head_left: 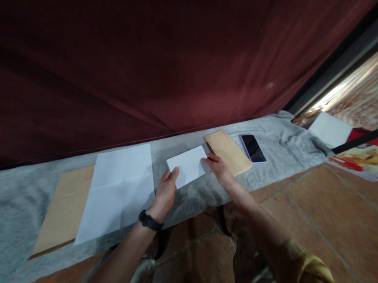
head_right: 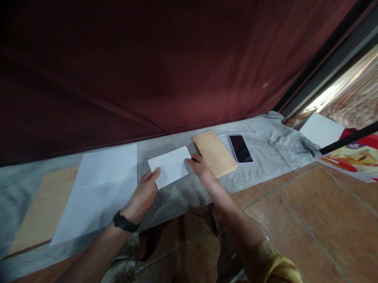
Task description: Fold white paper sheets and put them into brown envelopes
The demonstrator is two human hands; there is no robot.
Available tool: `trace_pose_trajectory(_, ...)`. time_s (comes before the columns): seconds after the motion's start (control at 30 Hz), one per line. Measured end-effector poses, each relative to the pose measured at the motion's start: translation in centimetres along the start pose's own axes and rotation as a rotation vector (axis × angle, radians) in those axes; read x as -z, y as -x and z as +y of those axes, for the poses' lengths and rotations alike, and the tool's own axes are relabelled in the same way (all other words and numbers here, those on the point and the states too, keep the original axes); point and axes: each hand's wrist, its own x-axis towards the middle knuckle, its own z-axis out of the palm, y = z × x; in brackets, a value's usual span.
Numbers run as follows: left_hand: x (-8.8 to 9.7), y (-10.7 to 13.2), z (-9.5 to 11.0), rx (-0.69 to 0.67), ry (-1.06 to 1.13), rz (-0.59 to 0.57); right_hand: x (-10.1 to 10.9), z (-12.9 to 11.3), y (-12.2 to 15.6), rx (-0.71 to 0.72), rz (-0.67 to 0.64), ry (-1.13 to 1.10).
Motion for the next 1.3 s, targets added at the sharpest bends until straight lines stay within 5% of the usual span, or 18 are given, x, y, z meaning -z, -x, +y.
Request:
trace_pose_trajectory(0.23, 1.8, -2.1, -0.3, -0.123, -0.163, -0.001, 0.3, -0.1, 0.0, 0.089, 0.026, 0.518)
trace_pose_trajectory(0.5, 2.7, -4.3, -0.3, -0.308, -0.707, 0.072, 0.1, -1.2, 1.2, 0.025, -0.018, 1.113)
trace_pose_trajectory(0.8, 2.6, -5.2, -1.3, -0.304, -0.919, 0.085, 0.2, -1.5, 1.5, 0.013, -0.038, 1.158)
trace_pose_trajectory(1.3, 2.9, -6.1, -1.6, -0.361, -0.958, 0.103, -0.1, -1.6, 1.5, 0.010, -0.006, 1.133)
